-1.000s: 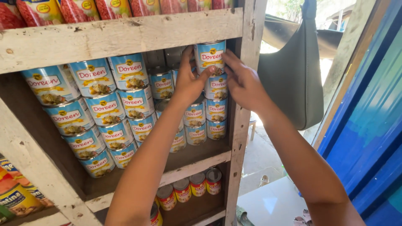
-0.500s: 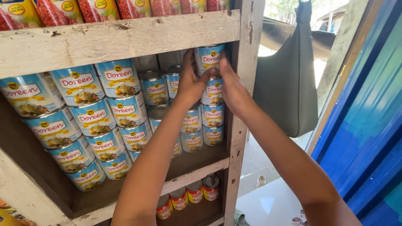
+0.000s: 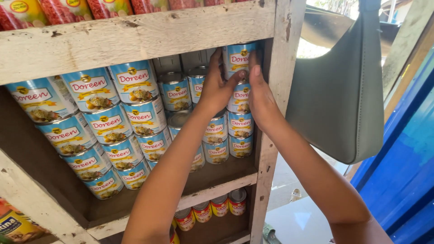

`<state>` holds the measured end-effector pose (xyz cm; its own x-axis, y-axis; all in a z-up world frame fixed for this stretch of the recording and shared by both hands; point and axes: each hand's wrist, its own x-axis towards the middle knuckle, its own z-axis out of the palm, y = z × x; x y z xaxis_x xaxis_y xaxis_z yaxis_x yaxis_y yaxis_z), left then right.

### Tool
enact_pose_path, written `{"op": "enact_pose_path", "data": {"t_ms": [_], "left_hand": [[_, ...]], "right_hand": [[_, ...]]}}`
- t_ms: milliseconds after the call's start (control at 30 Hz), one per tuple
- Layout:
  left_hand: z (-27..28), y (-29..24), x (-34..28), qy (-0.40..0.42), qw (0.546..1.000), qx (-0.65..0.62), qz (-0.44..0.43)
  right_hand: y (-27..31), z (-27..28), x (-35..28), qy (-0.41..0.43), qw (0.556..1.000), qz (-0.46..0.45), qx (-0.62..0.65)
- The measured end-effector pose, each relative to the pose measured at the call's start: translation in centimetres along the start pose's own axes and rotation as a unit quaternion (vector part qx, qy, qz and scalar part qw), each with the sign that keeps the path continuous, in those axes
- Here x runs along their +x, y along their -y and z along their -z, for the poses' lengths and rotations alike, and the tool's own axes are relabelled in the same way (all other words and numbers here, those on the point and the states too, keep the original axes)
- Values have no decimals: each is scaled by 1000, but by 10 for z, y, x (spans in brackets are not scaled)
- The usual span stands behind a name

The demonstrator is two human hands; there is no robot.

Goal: Stocking canned goods from a cardboard box onto store shelves.

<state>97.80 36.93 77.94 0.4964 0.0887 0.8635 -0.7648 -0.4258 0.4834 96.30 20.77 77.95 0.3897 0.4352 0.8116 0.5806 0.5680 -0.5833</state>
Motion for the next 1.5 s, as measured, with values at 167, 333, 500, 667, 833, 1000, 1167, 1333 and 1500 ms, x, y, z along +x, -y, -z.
{"op": "enact_pose_path", "data": {"t_ms": [167, 333, 500, 667, 833, 1000, 1167, 1333, 1500], "left_hand": [[2, -8, -1, 0, 1000, 3, 10], [4, -5, -1, 2, 997, 69, -19], [6, -17, -1, 4, 992, 126, -21], [8, -22, 5, 28, 989, 146, 27], [12, -12, 5, 28, 989, 146, -14], [13, -18, 2, 42, 992, 121, 3], [12, -11, 1, 33, 994, 95, 31], [13, -7, -11, 36, 997, 21, 67], [15, -13, -29, 31, 995, 24, 95]], "right_hand": [[2, 2, -3, -16, 994, 1, -111], [3, 1, -7, -8, 989, 15, -145], [-3, 1, -12, 11, 981, 34, -192], [-11, -2, -23, 13, 955, 86, -283], [30, -38, -105, 60, 939, 131, -312], [51, -45, -193, 134, 943, 97, -290], [46, -30, -240, 184, 954, 12, -237], [41, -11, -280, 180, 956, -37, -228], [37, 5, -309, 170, 953, -86, -235]]}}
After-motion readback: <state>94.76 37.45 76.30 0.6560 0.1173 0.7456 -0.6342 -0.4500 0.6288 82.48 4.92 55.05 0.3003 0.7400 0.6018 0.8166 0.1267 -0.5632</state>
